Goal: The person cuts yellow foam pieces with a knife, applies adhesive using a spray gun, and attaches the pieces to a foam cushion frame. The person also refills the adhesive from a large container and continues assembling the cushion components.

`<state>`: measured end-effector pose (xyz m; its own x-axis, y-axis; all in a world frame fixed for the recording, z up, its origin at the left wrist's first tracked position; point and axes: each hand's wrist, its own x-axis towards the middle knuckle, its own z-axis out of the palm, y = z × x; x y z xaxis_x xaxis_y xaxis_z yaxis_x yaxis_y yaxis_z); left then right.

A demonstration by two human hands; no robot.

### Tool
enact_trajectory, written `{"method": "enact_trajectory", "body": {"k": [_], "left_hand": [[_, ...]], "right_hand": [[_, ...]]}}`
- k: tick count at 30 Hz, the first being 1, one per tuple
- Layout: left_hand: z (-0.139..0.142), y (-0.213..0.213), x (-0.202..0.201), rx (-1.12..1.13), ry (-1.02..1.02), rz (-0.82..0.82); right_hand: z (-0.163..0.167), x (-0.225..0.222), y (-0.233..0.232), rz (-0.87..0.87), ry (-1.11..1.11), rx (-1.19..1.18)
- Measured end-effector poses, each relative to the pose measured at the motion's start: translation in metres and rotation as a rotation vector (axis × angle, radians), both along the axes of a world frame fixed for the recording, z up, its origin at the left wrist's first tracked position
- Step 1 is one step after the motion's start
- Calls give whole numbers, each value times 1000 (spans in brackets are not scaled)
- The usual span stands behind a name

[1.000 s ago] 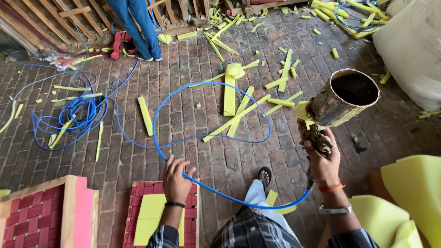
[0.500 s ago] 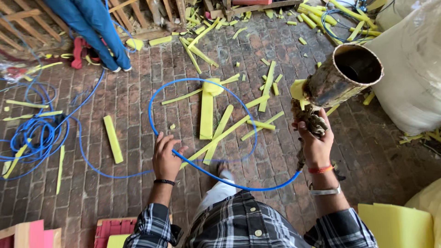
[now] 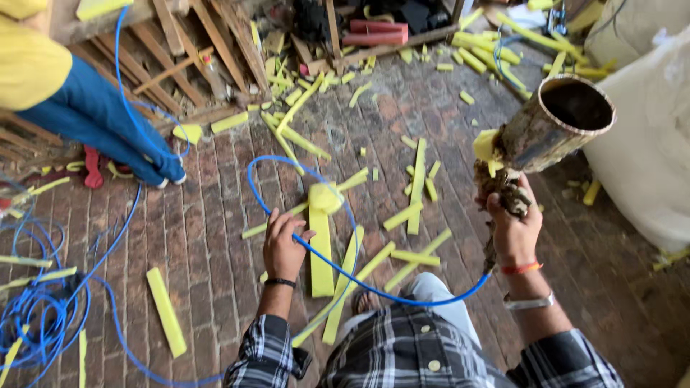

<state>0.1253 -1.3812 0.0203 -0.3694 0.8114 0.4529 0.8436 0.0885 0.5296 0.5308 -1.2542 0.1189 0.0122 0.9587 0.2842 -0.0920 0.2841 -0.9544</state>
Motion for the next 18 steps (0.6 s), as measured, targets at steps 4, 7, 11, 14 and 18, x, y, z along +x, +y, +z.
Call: {"method": "enact_trajectory", "body": {"k": [4, 7, 11, 14, 18], "left_hand": [[-4, 107, -20, -67, 48, 7], [-12, 188, -35, -112, 65, 36], [-20, 294, -45, -212, 84, 103], [-10, 361, -54, -346, 66, 242], [-4, 439, -63, -438, 0, 330]], "right_hand": [[-3, -23, 110, -38, 99, -73], [-9, -39, 206, -6, 98, -82], [-9, -58, 349, 105, 110, -27], [8, -79, 447, 238, 138, -32], [26, -110, 552, 298, 144, -34]]}}
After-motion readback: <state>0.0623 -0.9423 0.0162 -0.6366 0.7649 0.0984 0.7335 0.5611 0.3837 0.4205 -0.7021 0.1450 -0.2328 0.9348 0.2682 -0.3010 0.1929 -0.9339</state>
